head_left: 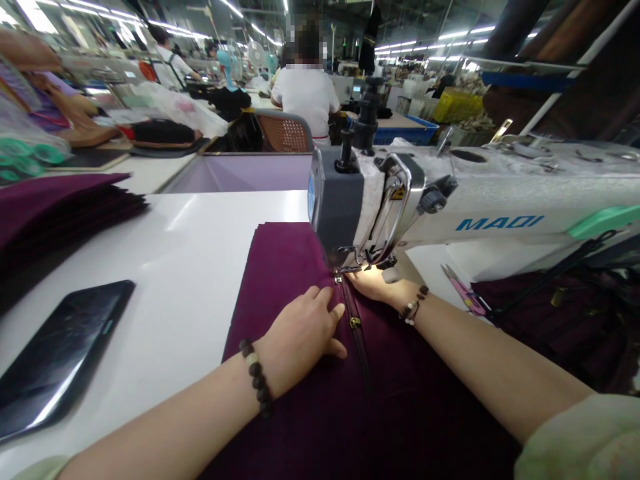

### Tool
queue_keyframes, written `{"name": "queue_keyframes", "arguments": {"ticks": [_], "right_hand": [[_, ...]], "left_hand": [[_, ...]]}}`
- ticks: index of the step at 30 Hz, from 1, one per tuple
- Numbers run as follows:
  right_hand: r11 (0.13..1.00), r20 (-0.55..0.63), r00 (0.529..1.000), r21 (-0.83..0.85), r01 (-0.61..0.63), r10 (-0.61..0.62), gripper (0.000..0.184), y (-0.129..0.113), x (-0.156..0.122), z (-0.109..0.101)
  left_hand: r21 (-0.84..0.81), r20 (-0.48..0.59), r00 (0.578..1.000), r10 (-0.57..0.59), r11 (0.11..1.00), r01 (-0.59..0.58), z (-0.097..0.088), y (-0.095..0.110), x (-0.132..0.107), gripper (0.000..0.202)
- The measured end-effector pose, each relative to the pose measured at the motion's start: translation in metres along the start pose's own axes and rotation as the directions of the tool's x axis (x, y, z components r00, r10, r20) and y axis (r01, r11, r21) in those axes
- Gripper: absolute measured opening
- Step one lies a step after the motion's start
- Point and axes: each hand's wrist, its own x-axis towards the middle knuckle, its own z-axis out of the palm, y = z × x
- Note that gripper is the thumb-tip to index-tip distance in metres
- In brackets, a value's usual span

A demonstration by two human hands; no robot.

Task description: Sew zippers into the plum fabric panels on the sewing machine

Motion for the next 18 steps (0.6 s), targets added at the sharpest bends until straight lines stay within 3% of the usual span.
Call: {"name": "queue_keyframes", "arguments": {"ticks": [6,18], "right_hand": [[1.0,0.045,0.999,0.0,-0.007,0.007,0.027,-0.003,-0.002,-0.007],[0.996,0.055,0.998,0.085,-0.019,0.014,0.024,0.002,0.009,0.002]], "left_hand": [[0.006,0.012,1.0,0.0,1.0,0.0,0.0,-0.001,0.0,0.054],[0.0,-0.013,1.0,-0.003,1.0,0.003,0.005,-0.003,0.002,0.056]]}}
